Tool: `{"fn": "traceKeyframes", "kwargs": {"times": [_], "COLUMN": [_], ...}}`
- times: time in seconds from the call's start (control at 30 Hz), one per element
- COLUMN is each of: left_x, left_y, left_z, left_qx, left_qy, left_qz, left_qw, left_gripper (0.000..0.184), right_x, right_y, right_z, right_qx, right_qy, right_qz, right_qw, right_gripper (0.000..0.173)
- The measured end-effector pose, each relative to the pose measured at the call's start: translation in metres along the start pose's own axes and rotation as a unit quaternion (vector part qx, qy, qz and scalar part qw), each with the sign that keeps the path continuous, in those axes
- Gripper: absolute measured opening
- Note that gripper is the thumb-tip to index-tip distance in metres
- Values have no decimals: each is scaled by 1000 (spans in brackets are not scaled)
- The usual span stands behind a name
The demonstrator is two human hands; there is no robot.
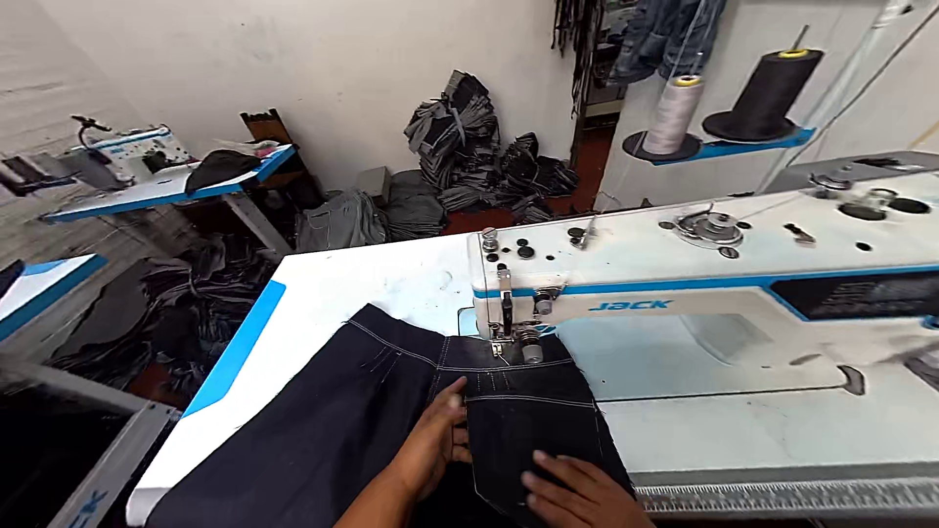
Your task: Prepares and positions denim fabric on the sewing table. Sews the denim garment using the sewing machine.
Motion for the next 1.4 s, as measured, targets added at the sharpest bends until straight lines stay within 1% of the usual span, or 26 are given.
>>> {"fn": "traceKeyframes", "kwargs": {"times": [0.03,0.07,0.1,0.13,0.2,0.27,0.33,0.47,0.57,0.73,0.77,0.8,0.83,0.87,0.9,0.97,1.0,1.03,1.1,1.2,1.23,1.3,1.33,1.37,1.4], "left_x": [2,4,8,12,15,14,15,11,8,12,15,20,27,28,27,7,-11,-27,-37,-35,-36,-37,-35,-33,-31], "left_y": [2,5,10,16,28,34,32,29,27,26,23,14,0,-17,-34,-59,-61,-58,-54,-50,-49,-45,-44,-43,-43], "left_z": [-3,-7,-9,-9,-9,-11,-14,-15,-15,-14,-11,-6,2,9,15,12,2,-8,-18,-18,-18,-19,-19,-18,-17], "left_qx": [51,99,128,140,140,113,99,114,126,105,106,107,104,108,91,18,1,1,1,-15,-21,-39,-56,-76,-91], "left_qy": [7,4,-5,-17,-22,-1,7,-23,-38,-13,-3,9,12,-34,-96,-216,-274,-309,-315,-294,-292,-291,-280,-261,-244], "left_qz": [-18,-63,-117,-177,-259,-296,-332,-383,-421,-461,-486,-527,-578,-611,-618,-578,-567,-579,-611,-623,-628,-648,-660,-668,-671], "left_qw": [999,993,985,974,955,949,938,916,898,881,868,843,809,783,775,787,776,754,726,725,721,703,695,693,694], "left_gripper": [67,65,63,62,61,58,56,53,47,41,40,40,41,43,45,46,45,45,45,46,47,49,53,58,67], "right_x": [0,2,5,11,24,29,26,22,21,18,17,17,18,18,18,17,16,15,14,12,12,16,21,26,31], "right_y": [-6,-7,-6,-4,-1,-3,-9,-8,-6,-7,-7,-7,-6,-6,-7,-7,-8,-8,-8,-10,-9,-2,2,4,2], "right_z": [-8,-15,-20,-25,-32,-37,-36,-27,-27,-27,-27,-27,-27,-28,-28,-30,-30,-30,-28,-25,-26,-30,-30,-27,-21], "right_qx": [-30,-53,-73,-89,-121,-161,-165,-167,-166,-167,-169,-170,-171,-170,-169,-160,-151,-146,-144,-138,-138,-140,-138,-120,-90], "right_qy": [31,41,37,25,4,-9,-22,-85,-123,-143,-141,-140,-138,-136,-133,-124,-118,-117,-121,-129,-136,-177,-203,-225,-241], "right_qz": [2,2,1,5,0,-15,-28,-63,-90,-115,-114,-113,-111,-108,-101,-84,-75,-71,-69,-45,-53,-123,-168,-184,-151], "right_qw": [999,998,997,996,993,987,986,980,974,969,969,969,969,970,971,976,979,980,980,981,980,966,955,949,954], "right_gripper": [25,26,27,30,40,52,52,58,60,55,55,55,55,54,53,48,45,45,48,52,53,49,46,45,45]}}
Point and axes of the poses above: each hand's wrist, its own z-axis away from the middle knuckle, its own y-axis out of the back of the hand, x = y × z, the point moved 2 cm from there along -z, towards the middle knuckle, and after that the axes turned 3 degrees about z, right-handed, at the moved point
